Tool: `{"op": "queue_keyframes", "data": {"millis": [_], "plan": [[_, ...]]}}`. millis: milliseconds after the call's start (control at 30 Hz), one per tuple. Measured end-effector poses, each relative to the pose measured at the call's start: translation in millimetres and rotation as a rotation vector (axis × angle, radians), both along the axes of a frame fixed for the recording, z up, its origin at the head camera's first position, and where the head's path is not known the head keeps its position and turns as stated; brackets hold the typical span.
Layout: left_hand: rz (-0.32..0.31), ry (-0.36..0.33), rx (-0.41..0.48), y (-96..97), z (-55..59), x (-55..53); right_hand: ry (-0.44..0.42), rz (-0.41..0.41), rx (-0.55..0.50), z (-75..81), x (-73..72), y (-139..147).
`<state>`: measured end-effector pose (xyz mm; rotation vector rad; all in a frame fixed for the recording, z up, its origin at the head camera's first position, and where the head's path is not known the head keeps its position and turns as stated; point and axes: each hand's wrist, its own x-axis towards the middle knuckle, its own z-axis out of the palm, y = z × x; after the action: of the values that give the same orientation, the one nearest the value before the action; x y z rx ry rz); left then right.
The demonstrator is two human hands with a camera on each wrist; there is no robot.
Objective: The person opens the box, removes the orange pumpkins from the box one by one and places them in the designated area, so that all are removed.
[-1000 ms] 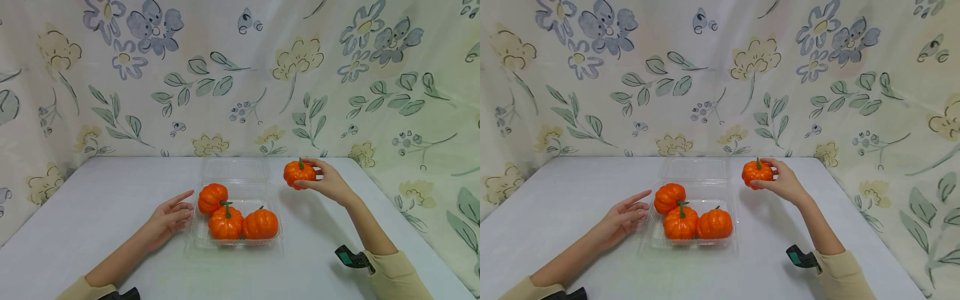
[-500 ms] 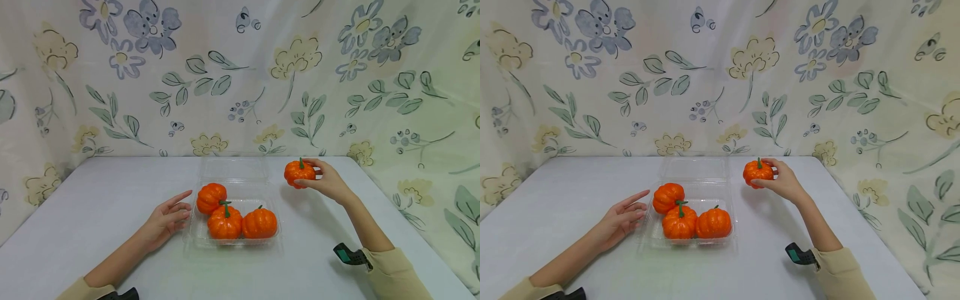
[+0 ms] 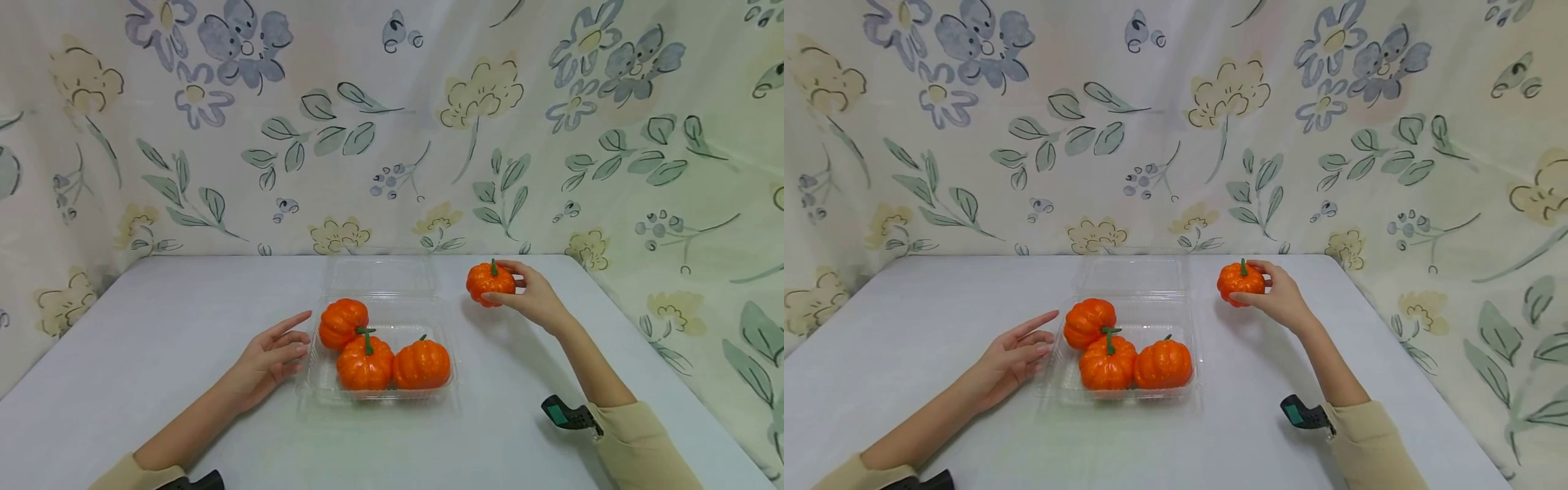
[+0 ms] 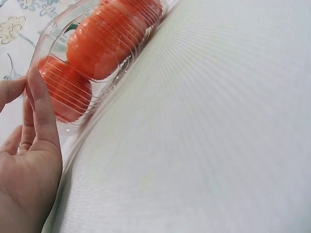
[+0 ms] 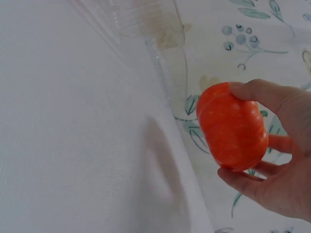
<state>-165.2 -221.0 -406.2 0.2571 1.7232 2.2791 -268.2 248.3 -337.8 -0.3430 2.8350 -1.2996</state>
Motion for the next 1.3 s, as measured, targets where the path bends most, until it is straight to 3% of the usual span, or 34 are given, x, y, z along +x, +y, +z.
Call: {"op": "queue_keyframes", "data": {"millis": [367,667,1300], "plan": [[-0.014,0.014,0.014,-0.5,-1.1,-0.6,-0.027,-0.020,-0.009,-14.6,-7.0,0],[0.010,-0.013,-0.013,0.4,1.2,0.6,-0.016,-0.001,-0.001,-24.6,-9.9,1],[-0.005,-0.004,-0.007,-0.5,-0.1,-0.2,-0.043,0.018,0.030,-34.0,-11.5,-3]]}}
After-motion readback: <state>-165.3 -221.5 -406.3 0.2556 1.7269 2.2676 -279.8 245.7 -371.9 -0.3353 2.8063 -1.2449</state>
